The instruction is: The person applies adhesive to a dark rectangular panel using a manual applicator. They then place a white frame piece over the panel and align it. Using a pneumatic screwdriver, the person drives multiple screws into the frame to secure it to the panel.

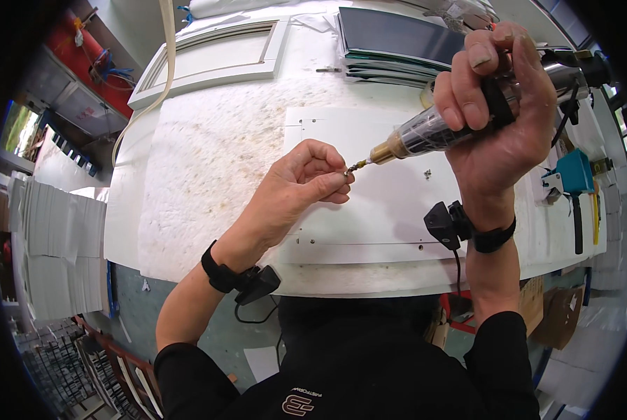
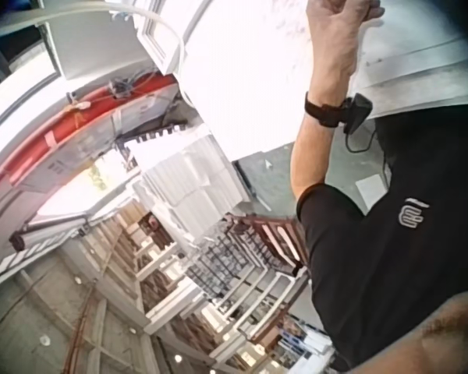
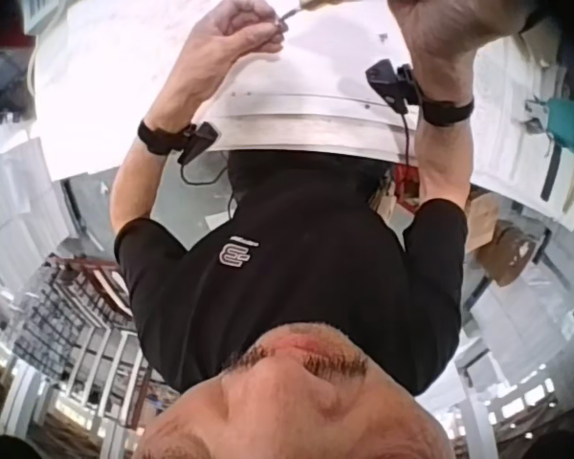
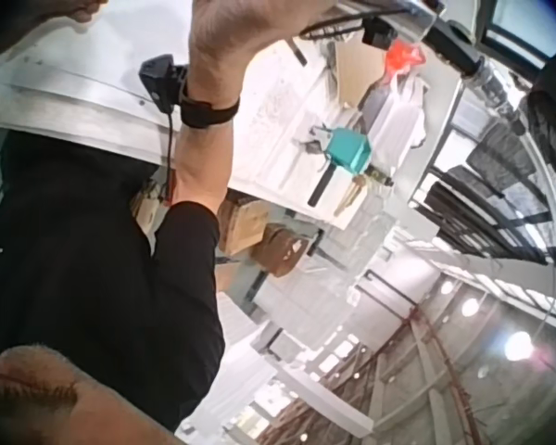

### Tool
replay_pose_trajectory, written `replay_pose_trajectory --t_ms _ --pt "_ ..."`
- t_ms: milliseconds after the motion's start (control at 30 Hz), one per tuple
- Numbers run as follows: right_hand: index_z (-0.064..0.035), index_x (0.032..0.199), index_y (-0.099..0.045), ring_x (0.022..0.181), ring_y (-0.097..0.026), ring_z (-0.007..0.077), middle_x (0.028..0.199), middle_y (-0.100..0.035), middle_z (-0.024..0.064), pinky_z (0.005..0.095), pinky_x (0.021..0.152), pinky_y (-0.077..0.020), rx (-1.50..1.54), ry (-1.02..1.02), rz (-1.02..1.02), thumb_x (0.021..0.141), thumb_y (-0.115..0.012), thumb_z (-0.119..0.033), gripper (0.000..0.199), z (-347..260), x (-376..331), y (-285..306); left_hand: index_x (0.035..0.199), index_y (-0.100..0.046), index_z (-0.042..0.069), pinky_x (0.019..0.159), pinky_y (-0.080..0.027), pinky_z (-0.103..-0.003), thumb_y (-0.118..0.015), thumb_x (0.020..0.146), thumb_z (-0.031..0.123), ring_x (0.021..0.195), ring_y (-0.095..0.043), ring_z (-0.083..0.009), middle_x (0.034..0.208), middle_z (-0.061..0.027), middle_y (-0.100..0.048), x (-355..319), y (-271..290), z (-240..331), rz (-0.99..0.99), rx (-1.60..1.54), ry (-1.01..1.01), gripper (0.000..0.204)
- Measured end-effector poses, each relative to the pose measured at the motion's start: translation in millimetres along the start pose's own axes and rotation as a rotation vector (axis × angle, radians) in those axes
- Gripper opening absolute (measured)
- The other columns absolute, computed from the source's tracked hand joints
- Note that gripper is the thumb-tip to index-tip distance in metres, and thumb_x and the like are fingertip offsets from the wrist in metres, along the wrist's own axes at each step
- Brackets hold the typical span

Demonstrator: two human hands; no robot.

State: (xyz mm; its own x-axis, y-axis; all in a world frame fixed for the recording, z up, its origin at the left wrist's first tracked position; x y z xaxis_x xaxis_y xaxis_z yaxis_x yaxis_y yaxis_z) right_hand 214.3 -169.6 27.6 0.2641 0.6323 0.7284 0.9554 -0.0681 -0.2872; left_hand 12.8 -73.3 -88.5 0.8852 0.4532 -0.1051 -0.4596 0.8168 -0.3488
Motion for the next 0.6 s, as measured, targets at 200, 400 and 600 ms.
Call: replay_pose_trajectory --t_ms 200,400,600 --pt "-0.0027 0.113 -0.057 0.052 -0.04 0.0062 0.092 -0.057 0.0048 0.0242 0.047 -0.0399 0.009 0.004 -0.016 0.107 -0.044 -0.028 0.029 4 2 -2 0.113 -0.057 0.005 0.087 -0.059 -0.03 -0.068 0.1 0.011 0.096 -0.068 -0.0141 0.106 -0.0086 -0.067 1 5 -3 -0.011 -0.016 -0.005 0.018" --pt "-0.0031 0.114 -0.057 0.052 -0.04 0.0063 0.093 -0.057 0.0048 0.0242 0.047 -0.0407 0.022 -0.009 -0.053 0.108 -0.043 -0.027 0.028 8 2 -1 0.114 -0.056 0.006 0.088 -0.06 -0.029 -0.065 0.102 0.01 0.096 -0.068 -0.0136 0.105 -0.0076 -0.067 0 8 -5 -0.021 -0.046 0.021 0.016" --pt "-0.0034 0.113 -0.056 0.052 -0.04 0.0062 0.092 -0.057 0.0048 0.0246 0.048 -0.0416 0.034 -0.055 -0.071 0.108 -0.043 -0.028 0.028 11 5 -3 0.116 -0.055 0.006 0.087 -0.06 -0.029 -0.064 0.103 0.01 0.094 -0.068 -0.0139 0.104 -0.0081 -0.068 0 11 -7 -0.028 -0.082 0.029 0.016"
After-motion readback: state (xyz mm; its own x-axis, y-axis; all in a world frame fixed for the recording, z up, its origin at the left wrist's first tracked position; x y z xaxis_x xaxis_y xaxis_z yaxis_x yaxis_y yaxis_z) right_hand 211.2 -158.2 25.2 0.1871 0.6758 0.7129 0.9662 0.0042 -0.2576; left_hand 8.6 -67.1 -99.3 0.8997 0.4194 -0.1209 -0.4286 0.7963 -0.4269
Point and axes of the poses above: each hand's wrist, its own x-axis towards the middle knuckle, its own y-axis out of the back of the hand, z = x × y, the point moved 1 cm from there along x, towards the middle knuckle
